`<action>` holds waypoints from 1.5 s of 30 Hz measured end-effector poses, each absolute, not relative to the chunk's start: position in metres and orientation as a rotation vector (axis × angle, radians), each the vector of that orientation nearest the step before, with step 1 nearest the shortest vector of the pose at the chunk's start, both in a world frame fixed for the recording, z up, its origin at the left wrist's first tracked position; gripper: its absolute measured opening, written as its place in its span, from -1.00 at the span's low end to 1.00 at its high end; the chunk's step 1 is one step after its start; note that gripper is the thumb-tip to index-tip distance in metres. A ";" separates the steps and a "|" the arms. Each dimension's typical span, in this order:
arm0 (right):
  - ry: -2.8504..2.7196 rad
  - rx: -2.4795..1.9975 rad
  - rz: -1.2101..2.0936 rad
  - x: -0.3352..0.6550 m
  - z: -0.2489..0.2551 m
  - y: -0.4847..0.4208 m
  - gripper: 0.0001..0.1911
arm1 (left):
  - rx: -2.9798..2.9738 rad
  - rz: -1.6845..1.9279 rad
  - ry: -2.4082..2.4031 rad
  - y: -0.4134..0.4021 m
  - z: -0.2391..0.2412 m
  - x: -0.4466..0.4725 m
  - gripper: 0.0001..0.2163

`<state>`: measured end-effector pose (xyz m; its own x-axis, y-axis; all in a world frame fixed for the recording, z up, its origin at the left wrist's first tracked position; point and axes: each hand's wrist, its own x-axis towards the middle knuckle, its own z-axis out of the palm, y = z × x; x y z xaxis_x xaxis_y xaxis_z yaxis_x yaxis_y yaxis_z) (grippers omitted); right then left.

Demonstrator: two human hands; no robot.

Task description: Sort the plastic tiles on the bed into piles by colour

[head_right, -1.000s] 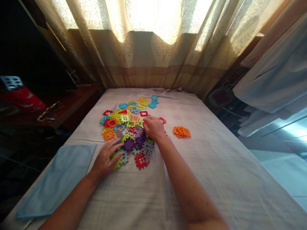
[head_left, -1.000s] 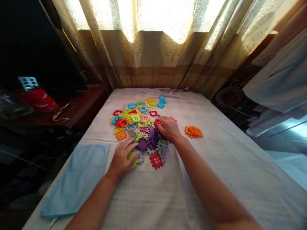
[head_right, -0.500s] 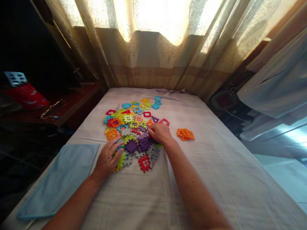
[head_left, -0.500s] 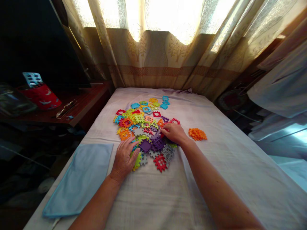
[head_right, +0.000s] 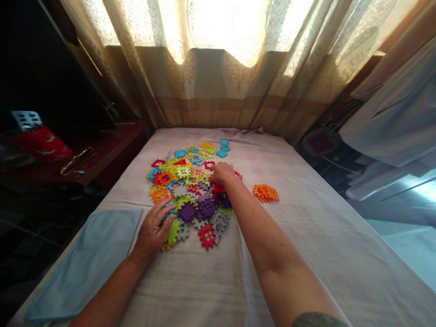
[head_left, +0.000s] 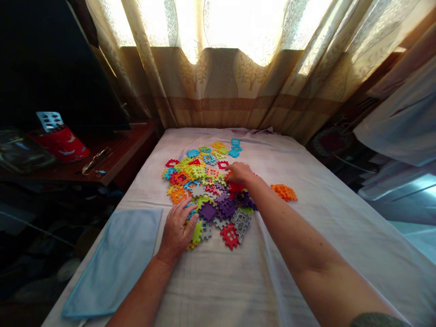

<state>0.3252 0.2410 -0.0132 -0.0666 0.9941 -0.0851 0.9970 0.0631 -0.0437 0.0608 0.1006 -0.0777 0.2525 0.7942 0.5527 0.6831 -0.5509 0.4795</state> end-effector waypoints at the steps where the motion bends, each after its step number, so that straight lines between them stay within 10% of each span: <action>1: 2.300 2.174 -0.124 0.326 -0.013 0.241 -0.58 | 2.375 1.184 1.408 0.101 -0.078 0.061 -0.70; 17: 2.151 3.271 0.435 0.492 -0.061 0.142 -0.80 | 2.325 1.165 1.434 0.102 -0.074 0.059 -0.69; 45: 2.528 2.133 -0.070 0.294 -0.017 0.231 -0.57 | 2.181 1.198 1.435 0.101 -0.071 0.058 -0.70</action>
<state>0.2939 0.2306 -0.0173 -0.1608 0.9819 0.0998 0.9749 0.1738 -0.1393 0.0582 0.1007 -0.0711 0.1684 0.8557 0.4892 0.6342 -0.4740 0.6108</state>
